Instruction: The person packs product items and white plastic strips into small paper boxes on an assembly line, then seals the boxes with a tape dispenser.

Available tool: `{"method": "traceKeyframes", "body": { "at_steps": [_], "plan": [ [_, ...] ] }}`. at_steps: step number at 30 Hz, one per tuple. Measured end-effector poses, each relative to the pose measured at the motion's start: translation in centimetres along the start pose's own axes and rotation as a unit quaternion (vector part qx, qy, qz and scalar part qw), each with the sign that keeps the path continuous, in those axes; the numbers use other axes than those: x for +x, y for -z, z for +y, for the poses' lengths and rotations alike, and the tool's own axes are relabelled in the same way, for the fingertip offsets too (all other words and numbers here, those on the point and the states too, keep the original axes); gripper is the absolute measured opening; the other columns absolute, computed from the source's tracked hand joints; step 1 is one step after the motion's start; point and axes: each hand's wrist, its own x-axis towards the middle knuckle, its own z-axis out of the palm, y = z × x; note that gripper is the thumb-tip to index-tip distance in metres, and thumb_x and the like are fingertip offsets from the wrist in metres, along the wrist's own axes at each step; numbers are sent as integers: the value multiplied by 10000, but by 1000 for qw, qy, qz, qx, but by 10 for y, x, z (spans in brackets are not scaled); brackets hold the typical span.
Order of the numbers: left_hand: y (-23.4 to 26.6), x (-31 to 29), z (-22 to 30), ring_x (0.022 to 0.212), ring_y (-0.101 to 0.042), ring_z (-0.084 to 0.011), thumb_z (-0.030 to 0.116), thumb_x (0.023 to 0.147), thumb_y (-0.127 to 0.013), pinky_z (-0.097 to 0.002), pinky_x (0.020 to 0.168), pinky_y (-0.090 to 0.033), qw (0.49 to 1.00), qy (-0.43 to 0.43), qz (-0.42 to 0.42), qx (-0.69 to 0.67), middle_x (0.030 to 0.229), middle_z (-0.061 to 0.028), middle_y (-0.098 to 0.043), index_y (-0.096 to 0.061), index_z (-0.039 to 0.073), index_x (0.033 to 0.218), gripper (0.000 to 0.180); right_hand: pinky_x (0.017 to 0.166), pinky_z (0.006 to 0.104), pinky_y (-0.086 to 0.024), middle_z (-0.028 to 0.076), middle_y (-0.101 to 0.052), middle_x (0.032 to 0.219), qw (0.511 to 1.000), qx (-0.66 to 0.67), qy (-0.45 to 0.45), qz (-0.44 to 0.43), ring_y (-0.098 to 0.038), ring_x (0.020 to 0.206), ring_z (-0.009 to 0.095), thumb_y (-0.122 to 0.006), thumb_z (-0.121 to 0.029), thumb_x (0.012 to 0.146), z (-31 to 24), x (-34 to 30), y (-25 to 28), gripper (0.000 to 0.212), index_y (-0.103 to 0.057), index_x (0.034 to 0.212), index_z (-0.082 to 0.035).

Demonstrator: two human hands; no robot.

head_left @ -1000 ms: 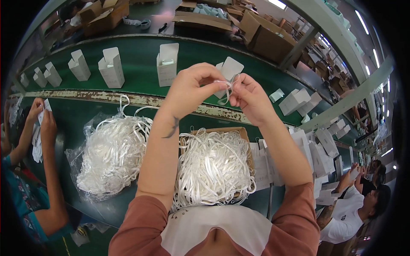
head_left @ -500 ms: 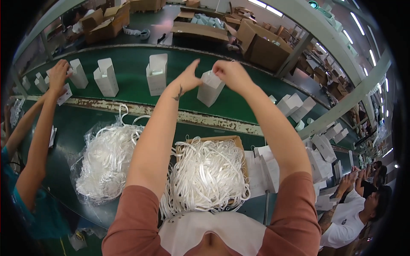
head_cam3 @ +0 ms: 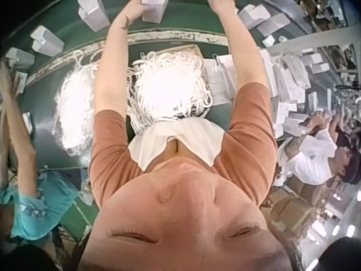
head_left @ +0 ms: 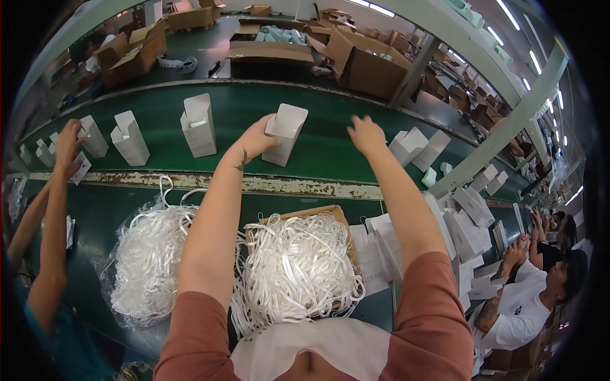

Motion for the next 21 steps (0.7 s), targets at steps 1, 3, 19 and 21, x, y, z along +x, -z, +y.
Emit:
{"method": "traceKeyframes", "body": {
  "at_steps": [1,3,19,21],
  "plan": [
    [-1,-2,-2,1066,-501,-220,-41,675,-616,-323,926,-371,1000,13,-6,11,1146,-106,-543,-397,55,1274,645,734,419,-492,152,-588,962,992,-38,-29,-114,-593,884,320,-543,-343,819,14,-4,-12,376,-510,1114,-112],
    [-3,-12,1,1047,-518,-221,-31,689,-624,-319,913,-386,1000,13,0,25,1126,-109,-555,-407,45,1256,612,767,425,-481,176,-591,1017,981,-37,-55,-184,-582,934,326,-518,-383,840,27,-13,-34,458,-463,1202,-109],
    [-4,-55,-14,1051,-514,-223,62,705,-650,-314,890,-396,991,-31,103,76,1133,-123,-547,-400,50,1257,607,737,432,-476,199,-615,919,976,107,-98,-165,-596,850,358,-572,-404,799,-10,-12,-64,488,-427,1002,15],
    [-5,-58,-15,1063,-509,-231,80,710,-655,-315,908,-386,991,-17,110,71,1152,-129,-537,-389,44,1267,618,736,422,-471,200,-618,908,969,89,-103,-208,-594,862,360,-639,-355,759,-16,-8,-64,457,-433,988,-17]
  ]
}}
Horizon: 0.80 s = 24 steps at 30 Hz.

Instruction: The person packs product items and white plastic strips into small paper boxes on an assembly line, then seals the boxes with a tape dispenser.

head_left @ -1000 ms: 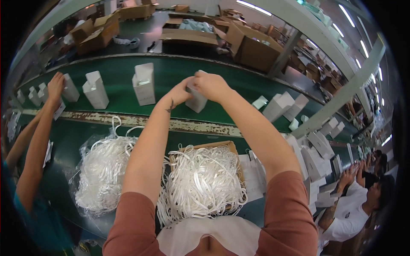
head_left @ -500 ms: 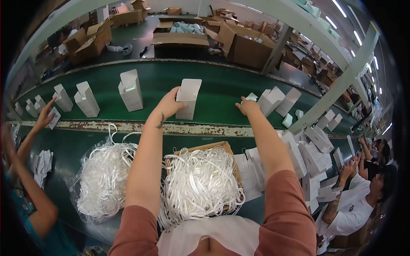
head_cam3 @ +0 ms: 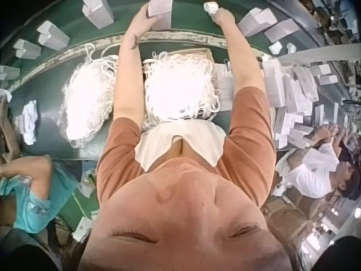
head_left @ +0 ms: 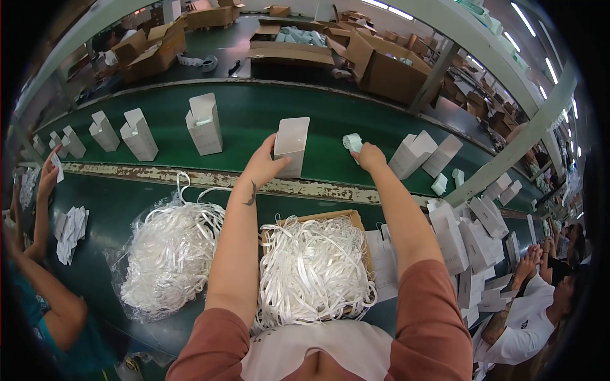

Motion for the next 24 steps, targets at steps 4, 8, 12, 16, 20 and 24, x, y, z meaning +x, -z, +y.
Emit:
{"method": "traceKeyframes", "body": {
  "at_steps": [4,8,12,16,20,24],
  "plan": [
    [2,1,-10,1074,-506,-237,98,713,-661,-317,919,-380,999,10,10,-43,1169,-138,-528,-383,29,1270,627,760,387,-458,177,-600,927,993,84,82,25,-578,895,343,-704,-223,697,-17,-21,30,399,-470,966,-43],
    [3,4,-15,1083,-503,-240,94,720,-663,-313,917,-384,999,-5,15,-41,1168,-148,-529,-382,16,1265,618,749,308,-451,82,-518,985,894,293,318,119,-551,903,244,-682,-18,667,-30,-40,62,428,-471,1030,-101],
    [-1,3,-15,1077,-509,-241,87,725,-667,-310,908,-392,999,-11,20,-26,1155,-146,-537,-389,12,1255,603,736,282,-451,68,-521,998,799,496,324,102,-562,891,197,-676,4,698,-59,-71,97,400,-482,1037,-81],
    [-3,6,-11,1045,-526,-239,85,717,-676,-309,883,-403,999,-32,1,-39,1132,-128,-552,-408,35,1242,592,736,292,-463,74,-551,984,811,379,405,186,-578,872,213,-676,-6,705,-95,-83,112,378,-491,1027,-77],
    [5,13,-27,1013,-536,-226,50,696,-679,-309,862,-415,998,-42,34,-44,1098,-120,-564,-418,37,1229,594,785,344,-460,101,-561,1027,823,226,487,186,-550,936,301,-616,13,688,-139,-72,95,370,-502,1031,-65],
    [10,10,-25,997,-517,-177,29,660,-673,-306,860,-419,989,-128,-3,-80,1064,-86,-557,-520,44,1114,480,821,402,-416,110,-578,1003,841,97,529,54,-531,932,309,-654,-83,666,-149,-58,63,407,-541,1058,-89]
  ]
}}
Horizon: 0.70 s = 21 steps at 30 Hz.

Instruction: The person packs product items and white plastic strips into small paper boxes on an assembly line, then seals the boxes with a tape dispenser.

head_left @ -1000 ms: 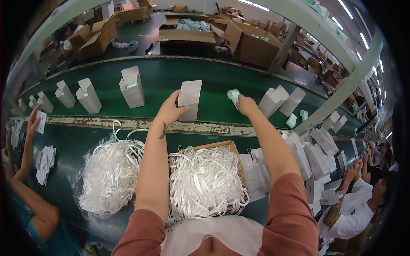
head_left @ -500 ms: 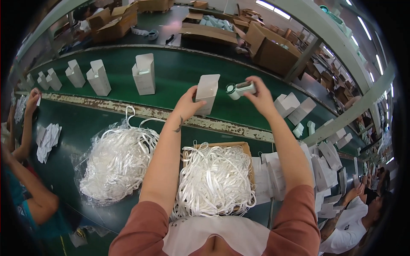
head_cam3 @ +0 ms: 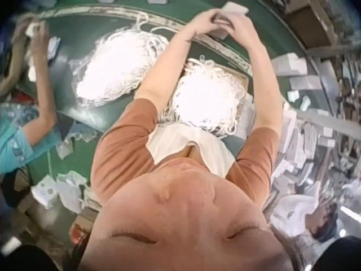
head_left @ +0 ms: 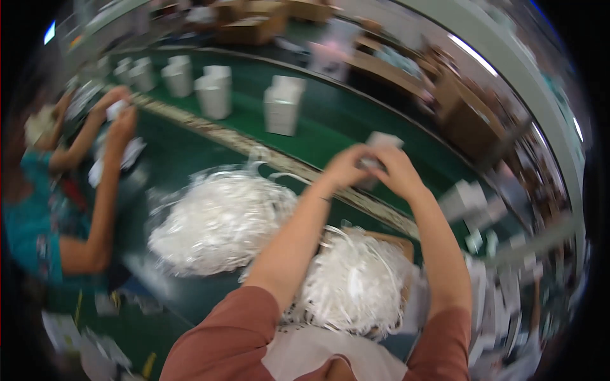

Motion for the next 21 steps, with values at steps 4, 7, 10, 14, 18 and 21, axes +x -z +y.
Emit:
{"method": "traceKeyframes", "body": {
  "at_steps": [4,7,10,14,18,21],
  "plan": [
    [-14,-5,-19,1166,-413,-342,91,584,-696,-385,979,-334,977,-11,109,181,1232,-220,-439,-390,-14,1234,726,811,403,-416,146,-560,991,993,-87,11,81,-506,941,335,-669,-26,613,3,-12,-14,406,-524,992,-45],
    [-32,2,17,1060,-430,-358,73,632,-661,-399,907,-380,968,46,142,202,1030,-162,-490,-493,74,1072,471,844,403,-401,160,-543,1029,983,-100,-113,105,-497,969,340,-661,0,634,42,-33,-8,433,-523,1043,-32],
    [-30,0,40,1029,-455,-334,101,671,-641,-397,860,-402,983,16,87,163,1005,-148,-504,-535,80,1003,349,855,399,-393,167,-538,1041,982,-122,-105,99,-490,978,342,-645,4,661,55,-32,-9,418,-527,1060,-34],
    [-31,1,70,944,-495,-350,145,674,-640,-402,833,-413,981,-72,87,156,930,-159,-538,-585,68,905,250,823,374,-413,156,-548,1024,974,-161,-31,158,-512,954,324,-618,-5,701,18,-42,13,356,-540,1047,-34],
    [-2,-6,95,921,-534,-319,155,678,-638,-369,822,-434,965,-126,145,180,955,-160,-556,-593,45,926,275,642,348,-455,152,-595,754,982,84,-140,-91,-577,710,302,-609,-154,753,-66,-58,38,169,-625,808,5],
    [1,-1,111,936,-549,-250,102,721,-620,-324,826,-434,962,-166,124,178,998,-111,-567,-585,39,1001,289,599,342,-459,138,-607,740,947,99,-173,-252,-589,671,280,-624,-214,756,-101,-91,43,209,-632,817,-14]
  ]
}}
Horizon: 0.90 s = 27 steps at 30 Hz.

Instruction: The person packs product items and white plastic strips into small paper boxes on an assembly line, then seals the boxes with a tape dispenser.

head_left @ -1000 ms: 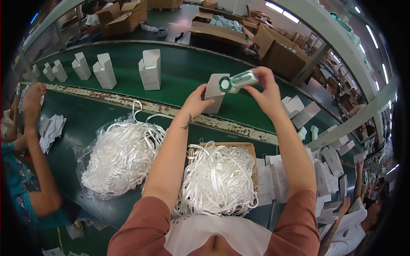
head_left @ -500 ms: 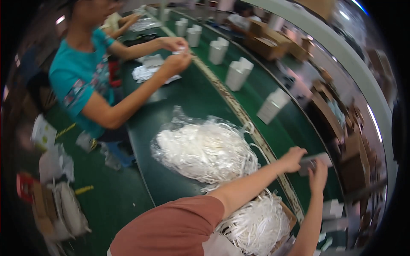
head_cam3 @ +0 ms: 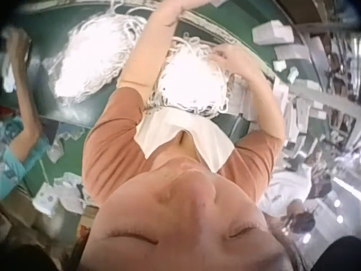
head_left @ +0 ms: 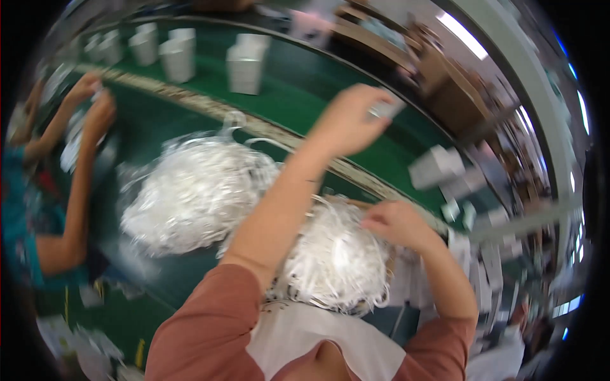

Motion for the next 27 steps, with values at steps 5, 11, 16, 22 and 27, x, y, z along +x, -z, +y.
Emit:
{"method": "traceKeyframes", "body": {
  "at_steps": [5,11,16,22,27],
  "plan": [
    [-6,3,16,915,-552,-212,116,744,-605,-293,711,-456,999,-12,-25,-33,992,-92,-571,-579,54,1028,292,640,375,-470,125,-615,764,997,49,-18,62,-598,738,282,-591,-222,770,14,-22,-42,173,-616,766,-51],
    [-8,-4,29,919,-543,-172,121,773,-597,-266,734,-447,996,55,-62,-44,999,-71,-581,-579,67,1046,279,608,282,-456,93,-614,867,974,121,53,184,-576,689,199,-606,-99,771,13,-44,-2,94,-624,807,-14],
    [-14,-8,35,967,-532,-146,147,836,-570,-265,821,-428,949,116,-222,-192,1038,-65,-580,-553,39,1093,279,620,184,-424,50,-600,912,878,438,-26,193,-511,710,42,-564,-77,840,23,-50,19,83,-579,805,-4],
    [-25,-15,47,728,-572,-128,276,849,-558,-270,684,-439,838,135,-485,-213,789,-71,-648,-597,29,1005,294,595,198,-417,36,-587,868,838,501,-20,217,-508,643,58,-584,-98,832,24,-53,31,89,-568,801,-16],
    [-36,-14,53,650,-562,-155,261,876,-463,-288,643,-436,828,152,-529,-104,650,-46,-614,-642,58,917,274,602,208,-437,119,-631,932,761,591,73,258,-533,630,73,-583,-56,817,31,-52,39,79,-516,775,-51]
  ]
}}
